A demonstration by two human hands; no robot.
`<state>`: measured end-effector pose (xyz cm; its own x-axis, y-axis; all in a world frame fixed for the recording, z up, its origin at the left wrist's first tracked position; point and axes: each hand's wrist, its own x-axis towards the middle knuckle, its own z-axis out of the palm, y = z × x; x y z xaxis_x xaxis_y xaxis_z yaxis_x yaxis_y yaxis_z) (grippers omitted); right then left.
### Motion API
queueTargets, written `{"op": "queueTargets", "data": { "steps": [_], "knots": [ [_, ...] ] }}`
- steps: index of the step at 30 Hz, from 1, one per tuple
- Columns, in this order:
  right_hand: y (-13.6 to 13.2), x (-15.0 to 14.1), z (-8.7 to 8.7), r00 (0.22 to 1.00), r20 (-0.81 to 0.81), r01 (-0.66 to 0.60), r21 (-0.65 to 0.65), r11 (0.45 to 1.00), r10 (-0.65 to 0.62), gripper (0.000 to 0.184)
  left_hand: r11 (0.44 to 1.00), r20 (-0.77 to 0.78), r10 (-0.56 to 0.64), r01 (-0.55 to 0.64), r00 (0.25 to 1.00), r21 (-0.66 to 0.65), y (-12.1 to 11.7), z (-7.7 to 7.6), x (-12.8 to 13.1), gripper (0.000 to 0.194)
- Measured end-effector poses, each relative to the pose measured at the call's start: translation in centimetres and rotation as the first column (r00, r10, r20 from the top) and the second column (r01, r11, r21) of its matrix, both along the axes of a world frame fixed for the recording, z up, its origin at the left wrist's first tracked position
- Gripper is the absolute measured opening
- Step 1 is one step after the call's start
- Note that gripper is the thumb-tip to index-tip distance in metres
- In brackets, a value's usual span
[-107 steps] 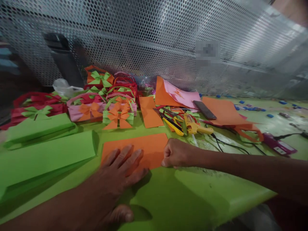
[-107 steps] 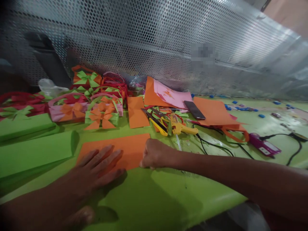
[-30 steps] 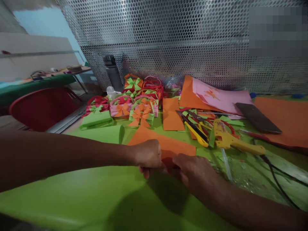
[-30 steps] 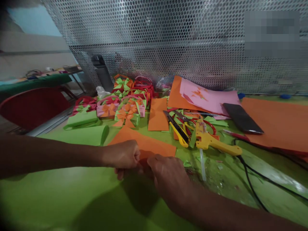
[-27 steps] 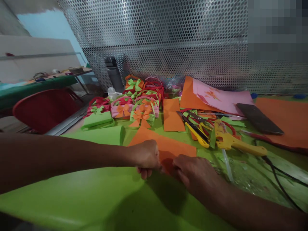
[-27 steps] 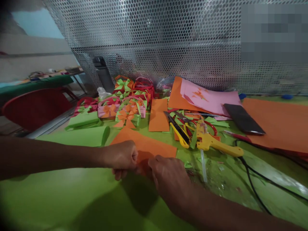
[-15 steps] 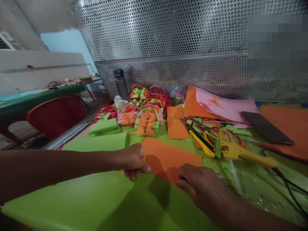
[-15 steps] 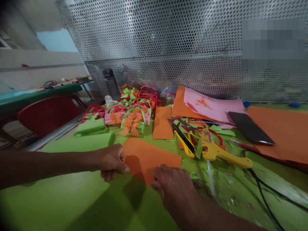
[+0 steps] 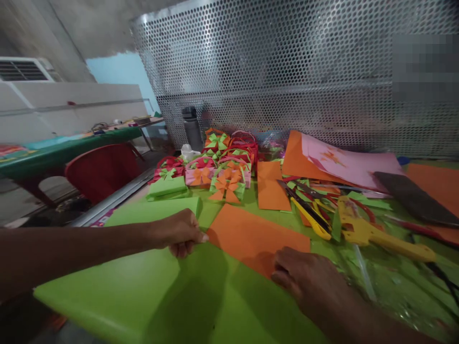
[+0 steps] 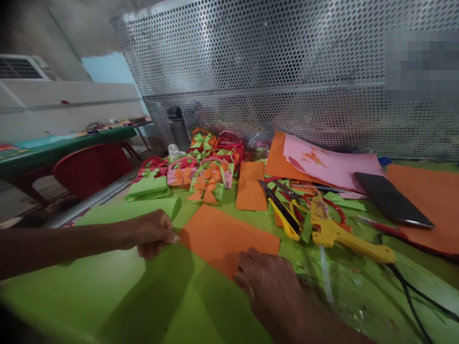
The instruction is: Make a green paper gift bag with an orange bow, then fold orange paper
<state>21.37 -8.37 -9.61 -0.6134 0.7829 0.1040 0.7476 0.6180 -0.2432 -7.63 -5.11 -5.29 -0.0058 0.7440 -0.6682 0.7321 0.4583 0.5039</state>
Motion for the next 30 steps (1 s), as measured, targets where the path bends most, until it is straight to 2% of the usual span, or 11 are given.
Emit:
{"op": "queueTargets", "data": {
  "steps": [11, 14, 17, 18, 19, 20, 21, 22, 23, 27, 30],
  "knots": [
    [0.0, 0.2, -0.4, 0.999, -0.036, -0.019, 0.054, 0.998, 0.021, 0.012, 0.994, -0.022, 0.102, -0.102, 0.995, 0.026, -0.8, 0.2, -0.5, 0.030],
    [0.1, 0.2, -0.3, 1.000, -0.025, -0.011, 0.002, 1.000, 0.011, 0.011, 0.998, -0.081, 0.062, -0.060, 0.995, 0.035, -1.5, 1.0, 0.2, 0.028],
    [0.0, 0.1, -0.2, 0.999, -0.029, -0.017, 0.000, 1.000, 0.017, 0.011, 0.968, -0.206, -0.126, 0.166, 0.970, 0.187, -3.0, 2.2, 2.2, 0.024],
    [0.0, 0.1, -0.2, 0.999, -0.030, -0.027, 0.013, 1.000, 0.027, 0.011, 0.816, -0.379, -0.339, 0.469, 0.861, 0.337, -3.6, 2.4, 3.1, 0.018],
    [-0.1, 0.1, -0.2, 0.999, -0.031, -0.034, 0.031, 0.999, 0.034, 0.012, 0.591, -0.533, -0.474, 0.702, 0.701, 0.398, -4.2, 2.5, 4.0, 0.011],
    [-0.1, 0.1, -0.2, 0.999, -0.028, -0.040, 0.052, 0.998, 0.041, 0.012, 0.409, -0.636, -0.520, 0.820, 0.570, 0.401, -4.6, 2.5, 5.0, 0.014],
    [-0.2, 0.0, -0.2, 0.999, -0.025, -0.043, 0.073, 0.996, 0.045, 0.013, 0.266, -0.699, -0.542, 0.885, 0.466, 0.383, -4.9, 2.3, 5.9, 0.024],
    [-0.3, 0.0, -0.2, 0.999, -0.023, -0.041, 0.096, 0.995, 0.043, 0.013, 0.174, -0.747, -0.537, 0.917, 0.393, 0.358, -5.1, 1.9, 6.7, 0.032],
    [-0.3, 0.0, -0.2, 0.999, -0.021, -0.038, 0.115, 0.993, 0.041, 0.014, 0.142, -0.788, -0.501, 0.932, 0.358, 0.333, -5.1, 1.4, 7.3, 0.035],
    [-0.2, -0.1, 0.0, 0.998, -0.028, -0.047, 0.154, 0.987, 0.052, 0.013, 0.152, -0.873, -0.415, 0.965, 0.258, 0.212, -4.2, -0.9, 8.6, 0.029],
    [0.0, -0.1, 0.0, 0.995, -0.039, -0.079, 0.184, 0.980, 0.087, 0.013, 0.108, -0.901, -0.363, 0.971, 0.236, 0.211, -3.7, -2.1, 8.4, 0.024]
  ]
}}
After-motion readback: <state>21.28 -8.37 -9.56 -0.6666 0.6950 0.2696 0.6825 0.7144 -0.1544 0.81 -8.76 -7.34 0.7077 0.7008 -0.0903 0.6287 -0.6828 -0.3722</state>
